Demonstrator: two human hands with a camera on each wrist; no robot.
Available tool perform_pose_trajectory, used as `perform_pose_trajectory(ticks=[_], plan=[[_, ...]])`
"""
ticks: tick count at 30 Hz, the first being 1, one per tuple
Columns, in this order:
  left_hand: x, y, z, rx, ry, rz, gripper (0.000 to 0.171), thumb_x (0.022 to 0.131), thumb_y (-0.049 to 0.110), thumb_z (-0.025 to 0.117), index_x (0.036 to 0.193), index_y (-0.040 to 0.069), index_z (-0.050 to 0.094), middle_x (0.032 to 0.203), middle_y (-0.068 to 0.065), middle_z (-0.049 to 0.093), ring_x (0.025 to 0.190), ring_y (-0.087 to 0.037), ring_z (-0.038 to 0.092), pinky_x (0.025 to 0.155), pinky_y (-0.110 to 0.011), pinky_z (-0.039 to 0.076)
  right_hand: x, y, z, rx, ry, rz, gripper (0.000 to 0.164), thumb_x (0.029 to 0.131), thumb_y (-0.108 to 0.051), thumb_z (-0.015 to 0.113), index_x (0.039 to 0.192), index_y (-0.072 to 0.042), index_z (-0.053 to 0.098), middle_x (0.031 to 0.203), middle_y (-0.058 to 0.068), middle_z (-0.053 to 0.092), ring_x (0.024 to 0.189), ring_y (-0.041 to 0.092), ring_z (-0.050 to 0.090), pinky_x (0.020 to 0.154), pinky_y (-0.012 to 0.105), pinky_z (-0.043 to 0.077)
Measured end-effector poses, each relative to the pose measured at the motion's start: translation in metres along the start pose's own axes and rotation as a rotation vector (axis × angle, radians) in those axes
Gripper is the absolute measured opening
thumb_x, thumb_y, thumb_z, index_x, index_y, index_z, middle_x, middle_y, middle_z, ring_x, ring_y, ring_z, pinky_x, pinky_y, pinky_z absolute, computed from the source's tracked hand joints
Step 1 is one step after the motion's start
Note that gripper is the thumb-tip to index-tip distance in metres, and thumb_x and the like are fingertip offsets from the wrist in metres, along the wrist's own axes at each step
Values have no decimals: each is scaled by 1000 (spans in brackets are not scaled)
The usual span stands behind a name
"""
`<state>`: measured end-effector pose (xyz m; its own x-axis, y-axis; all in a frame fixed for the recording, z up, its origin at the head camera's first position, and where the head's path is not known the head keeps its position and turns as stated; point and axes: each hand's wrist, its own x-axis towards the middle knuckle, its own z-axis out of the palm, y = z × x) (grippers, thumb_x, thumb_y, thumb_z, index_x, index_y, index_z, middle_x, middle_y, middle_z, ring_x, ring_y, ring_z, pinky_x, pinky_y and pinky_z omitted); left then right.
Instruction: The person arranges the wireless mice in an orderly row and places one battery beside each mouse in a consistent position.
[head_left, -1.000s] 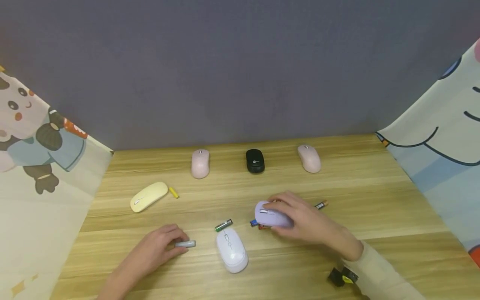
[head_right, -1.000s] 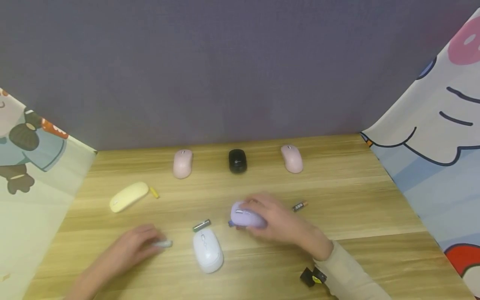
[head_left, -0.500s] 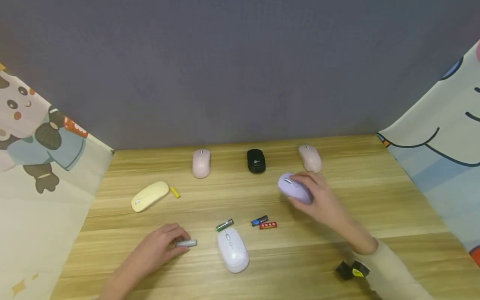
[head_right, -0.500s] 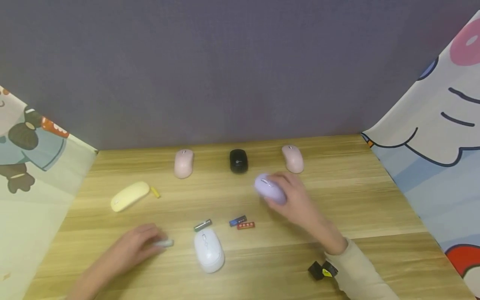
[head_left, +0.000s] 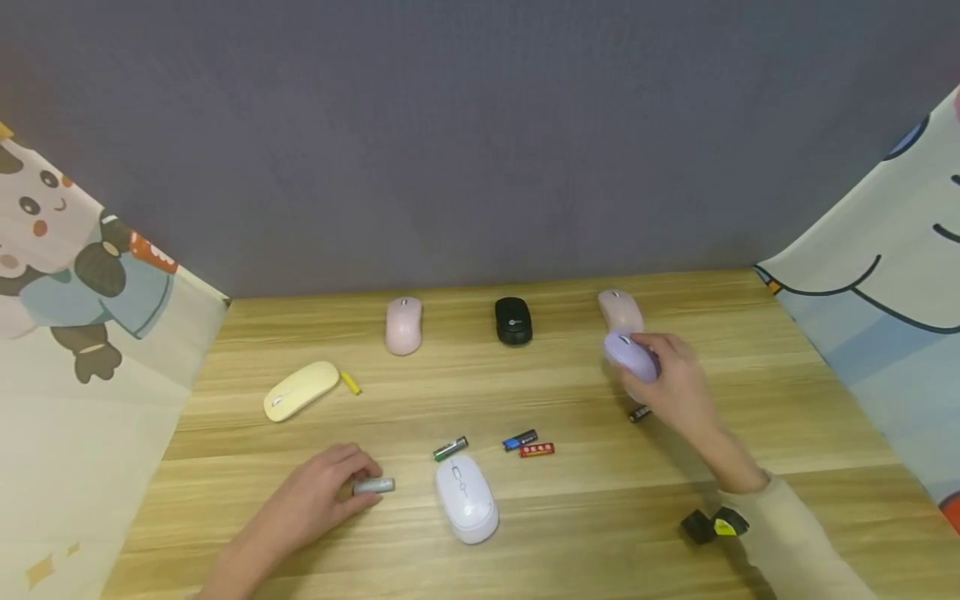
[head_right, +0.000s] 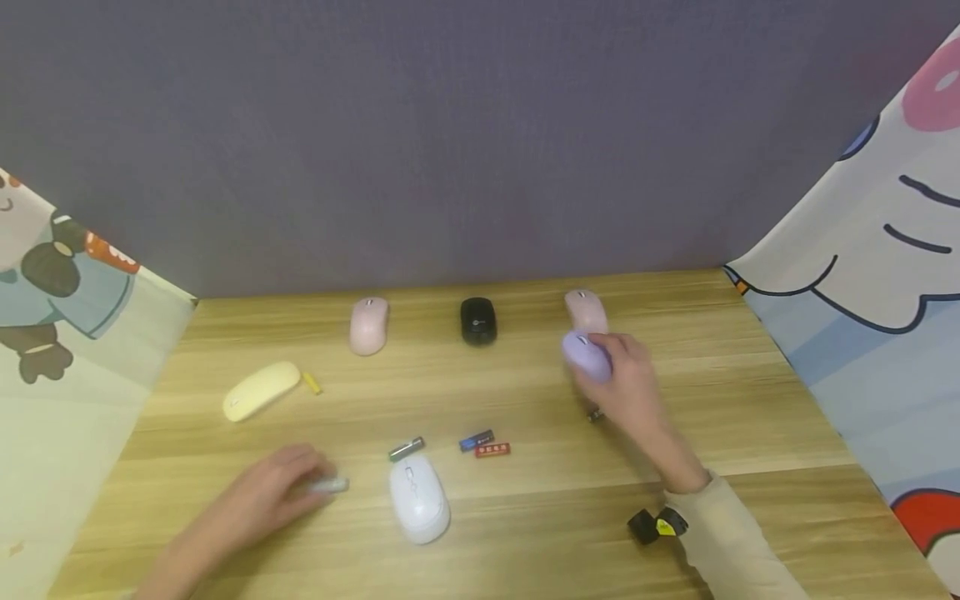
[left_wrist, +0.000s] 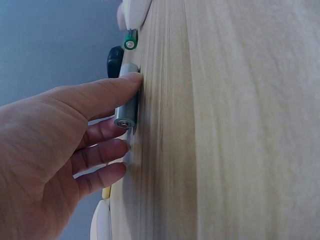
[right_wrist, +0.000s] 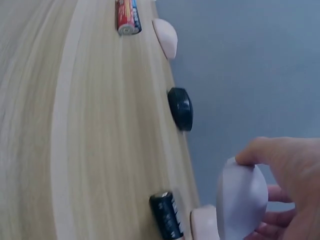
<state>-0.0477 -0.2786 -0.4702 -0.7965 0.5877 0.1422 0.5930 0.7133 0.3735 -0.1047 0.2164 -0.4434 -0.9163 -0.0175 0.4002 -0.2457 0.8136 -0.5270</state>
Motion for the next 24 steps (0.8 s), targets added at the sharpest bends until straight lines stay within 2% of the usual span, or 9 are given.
perform_pose_trajectory(ticks=[3, 13, 24], plan=[[0, 1, 0, 4, 2, -6, 27, 81, 27, 89, 102, 24, 72, 97, 18, 63, 88, 0, 61, 76, -29, 60, 0, 6, 0, -23, -6, 52, 49, 83, -14, 82, 122, 8, 65, 117, 34, 62, 101, 49, 61, 77, 64, 55], [0, 2, -1, 22, -17, -5, 28, 82, 28, 88, 105, 22, 73, 99, 17, 65, 90, -2, 62, 77, -30, 61, -1, 16, -2, -73, -33, 137, 48, 87, -18, 80, 123, 11, 64, 116, 37, 62, 102, 52, 60, 79, 66, 55], [2, 4, -1, 29, -9, 12, 29, 81, 28, 88, 105, 21, 73, 97, 16, 65, 88, -2, 62, 76, -28, 60, 0, 23, 0, -98, -69, 181, 48, 90, -19, 77, 124, 12, 62, 114, 37, 62, 101, 52, 60, 79, 66, 55]])
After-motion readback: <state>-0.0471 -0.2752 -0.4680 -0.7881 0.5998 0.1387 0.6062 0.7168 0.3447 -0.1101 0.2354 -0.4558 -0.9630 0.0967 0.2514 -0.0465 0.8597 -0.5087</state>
